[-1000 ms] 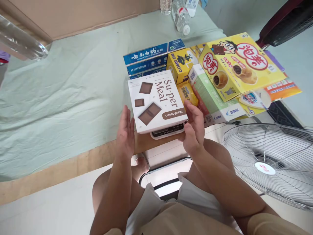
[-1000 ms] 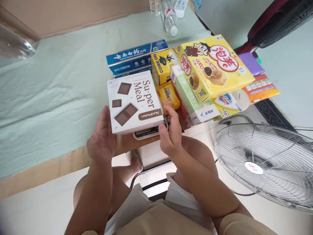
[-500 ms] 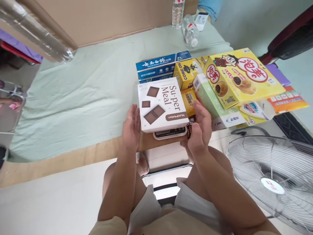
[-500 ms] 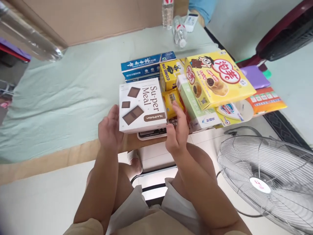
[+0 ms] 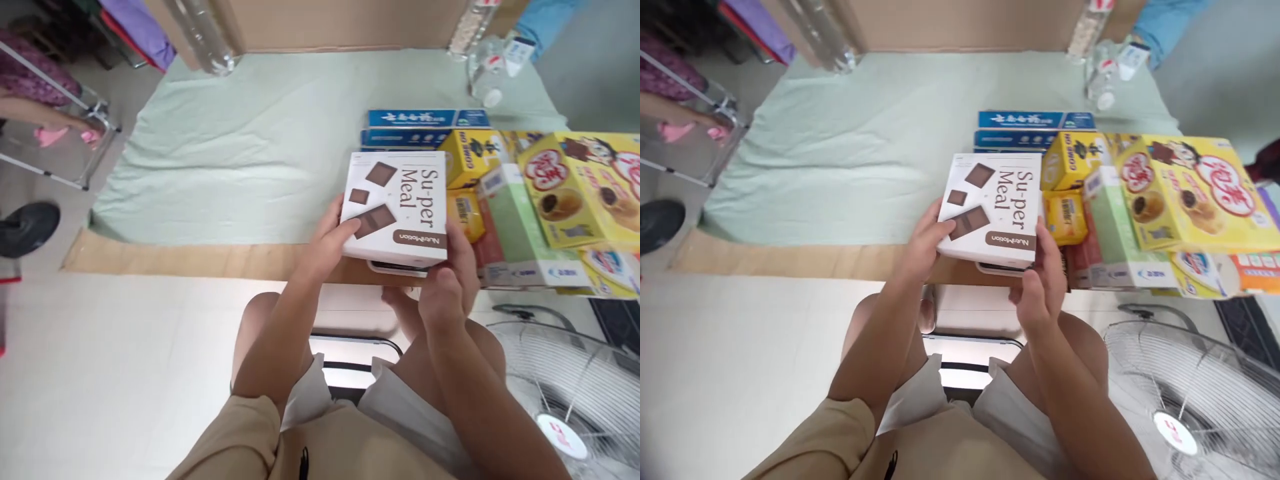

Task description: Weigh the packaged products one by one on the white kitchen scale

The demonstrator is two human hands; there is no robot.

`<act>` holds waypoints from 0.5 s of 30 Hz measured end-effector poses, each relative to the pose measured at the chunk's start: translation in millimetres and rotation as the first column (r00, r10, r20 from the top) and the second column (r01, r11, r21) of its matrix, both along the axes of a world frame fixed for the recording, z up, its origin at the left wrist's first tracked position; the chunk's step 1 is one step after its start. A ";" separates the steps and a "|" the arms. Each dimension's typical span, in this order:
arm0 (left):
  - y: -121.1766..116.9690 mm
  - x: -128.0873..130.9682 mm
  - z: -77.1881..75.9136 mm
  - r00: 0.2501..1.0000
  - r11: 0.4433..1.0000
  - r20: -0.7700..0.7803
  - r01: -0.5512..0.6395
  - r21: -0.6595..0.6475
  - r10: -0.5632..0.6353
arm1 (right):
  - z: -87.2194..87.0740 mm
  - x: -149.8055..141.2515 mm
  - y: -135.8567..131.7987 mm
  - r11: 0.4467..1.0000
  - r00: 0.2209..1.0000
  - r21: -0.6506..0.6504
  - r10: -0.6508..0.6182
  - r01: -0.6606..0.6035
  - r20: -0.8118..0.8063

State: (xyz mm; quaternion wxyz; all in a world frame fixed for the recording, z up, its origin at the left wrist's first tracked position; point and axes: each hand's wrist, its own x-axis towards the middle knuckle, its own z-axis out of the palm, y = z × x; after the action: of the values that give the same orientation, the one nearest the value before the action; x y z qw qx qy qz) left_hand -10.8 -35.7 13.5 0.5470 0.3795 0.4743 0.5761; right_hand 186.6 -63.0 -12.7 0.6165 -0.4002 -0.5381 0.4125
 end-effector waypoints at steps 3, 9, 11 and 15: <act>-20.3 -49.0 14.9 0.997 0.998 0.072 -0.026 0.051 0.022 | 13.8 -35.0 -6.7 0.988 0.984 -0.067 0.129 -0.138 -0.124; -81.8 -175.8 27.1 0.978 0.978 0.085 -0.197 0.069 0.191 | 12.4 -150.4 0.0 0.924 0.944 -0.208 0.294 -0.320 -0.146; -103.8 -213.1 23.3 0.951 0.951 0.111 -0.298 0.081 0.289 | 4.2 -196.0 3.1 0.901 0.933 -0.242 0.345 -0.360 -0.103; -138.3 -266.5 3.2 0.870 0.865 0.131 -0.489 0.110 0.475 | -9.2 -274.0 -5.1 0.768 0.823 -0.354 0.568 -0.534 -0.008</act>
State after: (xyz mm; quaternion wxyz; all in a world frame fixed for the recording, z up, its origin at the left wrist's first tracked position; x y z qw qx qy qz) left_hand -277.2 -174.0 16.7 0.3805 0.2570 0.4846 0.7446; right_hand -87.4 -68.2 -21.9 0.3618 -0.3451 -0.5822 0.6411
